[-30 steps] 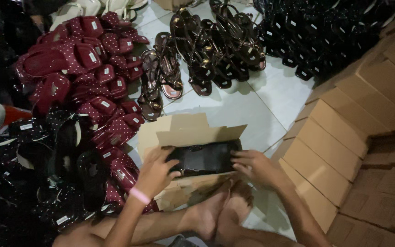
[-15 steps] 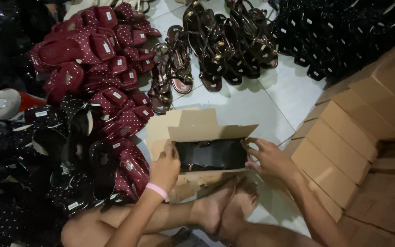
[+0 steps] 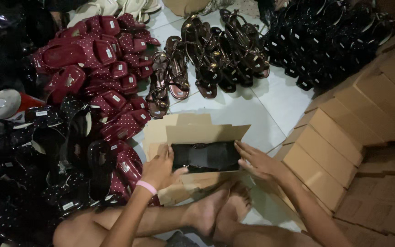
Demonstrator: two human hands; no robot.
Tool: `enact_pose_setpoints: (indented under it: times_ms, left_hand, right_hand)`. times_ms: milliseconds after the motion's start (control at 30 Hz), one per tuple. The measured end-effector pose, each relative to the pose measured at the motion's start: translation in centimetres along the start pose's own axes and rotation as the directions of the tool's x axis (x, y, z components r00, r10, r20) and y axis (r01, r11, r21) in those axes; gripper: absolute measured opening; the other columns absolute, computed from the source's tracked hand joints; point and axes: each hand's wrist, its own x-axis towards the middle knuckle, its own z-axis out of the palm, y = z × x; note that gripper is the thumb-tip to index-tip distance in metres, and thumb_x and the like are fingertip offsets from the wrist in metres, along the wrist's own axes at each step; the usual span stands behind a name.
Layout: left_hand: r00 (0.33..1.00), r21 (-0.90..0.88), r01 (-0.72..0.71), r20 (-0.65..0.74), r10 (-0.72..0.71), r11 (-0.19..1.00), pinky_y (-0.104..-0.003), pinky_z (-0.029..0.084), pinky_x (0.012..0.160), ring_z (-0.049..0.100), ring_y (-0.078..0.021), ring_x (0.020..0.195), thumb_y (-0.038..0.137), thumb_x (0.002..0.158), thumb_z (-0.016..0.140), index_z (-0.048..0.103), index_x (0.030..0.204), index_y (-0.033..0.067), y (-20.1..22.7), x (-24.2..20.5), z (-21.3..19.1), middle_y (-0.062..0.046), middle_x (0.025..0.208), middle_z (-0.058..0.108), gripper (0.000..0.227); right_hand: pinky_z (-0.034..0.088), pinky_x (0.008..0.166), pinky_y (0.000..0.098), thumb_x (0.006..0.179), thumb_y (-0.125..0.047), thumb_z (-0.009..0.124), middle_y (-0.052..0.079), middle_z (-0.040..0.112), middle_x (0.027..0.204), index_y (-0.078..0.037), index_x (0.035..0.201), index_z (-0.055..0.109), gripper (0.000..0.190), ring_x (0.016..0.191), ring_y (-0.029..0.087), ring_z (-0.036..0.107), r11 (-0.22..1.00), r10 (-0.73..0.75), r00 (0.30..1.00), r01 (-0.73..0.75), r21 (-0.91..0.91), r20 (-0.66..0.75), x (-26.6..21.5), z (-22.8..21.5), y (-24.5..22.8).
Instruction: The person sits on the floor and packs pairs of sandals into cardboard boxes. They pick up a pair of sandals, place them inside a box, and then close the box flaps. This process is repeated multiple times with different pairs of sandals.
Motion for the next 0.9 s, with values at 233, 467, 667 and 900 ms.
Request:
enact_pose_setpoints:
  times_ms: [233, 467, 667, 900]
  left_hand:
    - [0.995, -0.056, 0.09, 0.044, -0.088, 0.994, -0.05, 0.059, 0.076, 0.071, -0.0416, 0.089, 0.07, 0.065, 0.078, 0.038, 0.15, 0.0015, 0.4, -0.6, -1.7, -0.025, 0.11, 0.068, 0.117]
    - [0.986, -0.199, -0.031, -0.167, -0.002, 0.979, -0.052, 0.056, 0.081, 0.068, -0.045, 0.102, 0.054, 0.07, 0.081, 0.054, 0.132, 0.0009, -1.2, -1.3, 1.6, -0.022, 0.119, 0.068, 0.086]
    - [0.947, -0.208, -0.094, -0.32, 0.023, 0.974, -0.05, 0.056, 0.084, 0.067, -0.0458, 0.102, 0.045, 0.075, 0.079, 0.052, 0.136, -0.0025, -5.1, 2.3, 11.0, -0.025, 0.136, 0.06, 0.082]
    - [0.861, -0.325, -0.285, -0.501, 0.091, 0.902, -0.047, 0.057, 0.086, 0.069, -0.0432, 0.099, 0.043, 0.068, 0.085, 0.054, 0.136, -0.0032, -10.4, 8.0, 18.1, -0.027, 0.129, 0.063, 0.088]
  right_hand:
    - [0.02, 0.126, 0.0447, 0.098, -0.031, 0.067, 0.017, 0.018, 0.167, -0.007, 0.159, 0.035, 0.073, 0.155, 0.039, 0.021, 0.893, 0.153, 0.926, 0.02, 0.449, -0.345, 0.5, 7.8, -0.3]
    - [0.024, 0.125, 0.048, 0.095, -0.032, 0.071, 0.019, 0.034, 0.161, -0.01, 0.151, 0.049, 0.064, 0.152, 0.036, 0.03, 0.861, 0.265, 0.854, -0.001, 0.508, -0.448, 1.3, 10.8, -0.2]
    - [0.034, 0.114, 0.0514, 0.082, -0.028, 0.074, 0.01, 0.044, 0.153, -0.025, 0.144, 0.056, 0.064, 0.143, 0.031, 0.039, 0.998, 0.036, 0.783, -0.062, -0.02, -0.621, 0.7, 7.6, -3.6]
    - [0.036, 0.118, 0.0472, 0.102, -0.059, 0.072, 0.002, 0.043, 0.159, -0.03, 0.16, 0.045, 0.07, 0.145, 0.024, 0.038, 0.849, -0.44, 0.568, 0.011, -0.528, -0.695, 8.4, -2.7, -11.1]
